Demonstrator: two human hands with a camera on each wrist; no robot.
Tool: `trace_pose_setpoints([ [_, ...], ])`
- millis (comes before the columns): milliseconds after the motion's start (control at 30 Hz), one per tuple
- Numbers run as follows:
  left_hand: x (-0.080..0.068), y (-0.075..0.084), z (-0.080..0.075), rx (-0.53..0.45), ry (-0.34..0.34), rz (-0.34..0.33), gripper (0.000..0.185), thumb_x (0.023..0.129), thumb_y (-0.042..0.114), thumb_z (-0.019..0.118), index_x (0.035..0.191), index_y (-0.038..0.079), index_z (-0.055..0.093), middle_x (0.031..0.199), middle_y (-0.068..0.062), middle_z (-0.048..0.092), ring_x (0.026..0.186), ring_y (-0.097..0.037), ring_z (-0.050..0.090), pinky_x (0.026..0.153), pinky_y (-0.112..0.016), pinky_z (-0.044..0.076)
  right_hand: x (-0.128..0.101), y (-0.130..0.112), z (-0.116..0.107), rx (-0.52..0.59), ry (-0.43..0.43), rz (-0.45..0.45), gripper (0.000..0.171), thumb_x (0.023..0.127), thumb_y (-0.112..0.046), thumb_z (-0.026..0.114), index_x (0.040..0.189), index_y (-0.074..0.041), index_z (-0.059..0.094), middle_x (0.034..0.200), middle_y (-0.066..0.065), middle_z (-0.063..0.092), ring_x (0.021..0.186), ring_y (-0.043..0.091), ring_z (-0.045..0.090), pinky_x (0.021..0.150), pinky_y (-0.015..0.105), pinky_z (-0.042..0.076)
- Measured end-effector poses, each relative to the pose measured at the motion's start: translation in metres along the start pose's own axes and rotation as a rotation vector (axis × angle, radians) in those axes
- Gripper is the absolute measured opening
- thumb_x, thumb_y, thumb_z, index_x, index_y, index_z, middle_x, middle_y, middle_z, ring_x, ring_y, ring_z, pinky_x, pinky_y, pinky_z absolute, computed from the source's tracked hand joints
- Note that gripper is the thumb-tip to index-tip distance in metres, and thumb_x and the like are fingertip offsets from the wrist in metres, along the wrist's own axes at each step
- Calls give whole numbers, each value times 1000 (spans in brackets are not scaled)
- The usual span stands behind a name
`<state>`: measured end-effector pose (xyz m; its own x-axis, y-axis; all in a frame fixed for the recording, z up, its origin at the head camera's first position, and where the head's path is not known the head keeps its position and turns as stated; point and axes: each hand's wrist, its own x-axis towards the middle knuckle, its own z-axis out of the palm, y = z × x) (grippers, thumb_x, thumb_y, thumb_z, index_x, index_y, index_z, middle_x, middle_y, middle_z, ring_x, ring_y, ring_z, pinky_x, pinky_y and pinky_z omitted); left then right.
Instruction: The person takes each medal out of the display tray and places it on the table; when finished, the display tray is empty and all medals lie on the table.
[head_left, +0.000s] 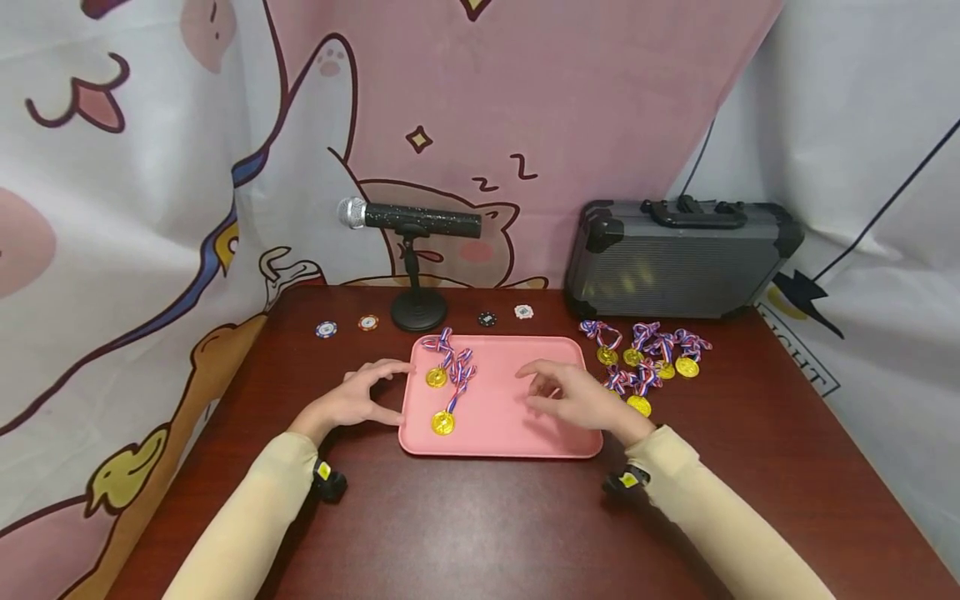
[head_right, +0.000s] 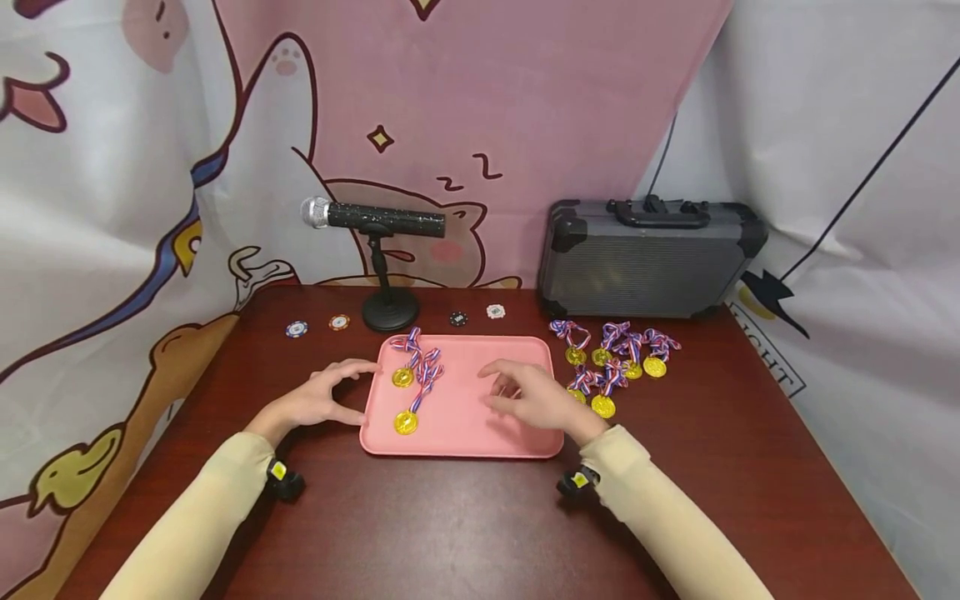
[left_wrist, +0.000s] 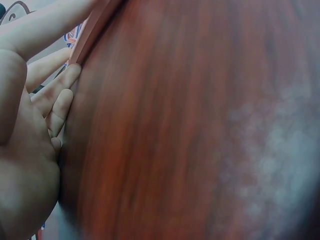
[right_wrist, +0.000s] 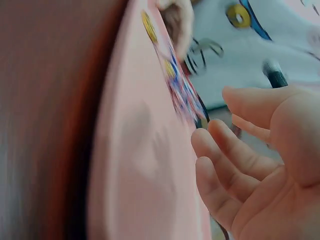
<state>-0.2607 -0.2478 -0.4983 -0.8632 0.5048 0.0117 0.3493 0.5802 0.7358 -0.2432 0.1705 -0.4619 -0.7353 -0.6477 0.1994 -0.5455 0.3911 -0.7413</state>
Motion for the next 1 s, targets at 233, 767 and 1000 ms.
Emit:
trace_pose_setpoints([
  [233,0,1,-1,3,-1,-2,84,75,41,95,149,26,58,149,0,56,129,-30,48,102,-61,21,37,-28,44,-25,-130,-1,39,96,-11,78,132,-5,66,90,-3,70,82,7,69,80,28,58],
  [767,-3,-1,0,3,-6,-8,85,76,41,94,150,27,57,149,1,56,129,-29,48,103,-61,21,67,-45,90,-264,-288,-31,40,97,-22,75,136,-16,65,81,-10,66,74,3,59,74,23,48],
  [1000,-2,1,0,8,-17,-21,86,75,43,94,151,29,56,150,3,55,129,-27,47,103,-60,22,66,-51,98,-463,-254,-35,19,95,-28,78,110,-20,69,80,-7,60,73,9,54,68,28,43],
])
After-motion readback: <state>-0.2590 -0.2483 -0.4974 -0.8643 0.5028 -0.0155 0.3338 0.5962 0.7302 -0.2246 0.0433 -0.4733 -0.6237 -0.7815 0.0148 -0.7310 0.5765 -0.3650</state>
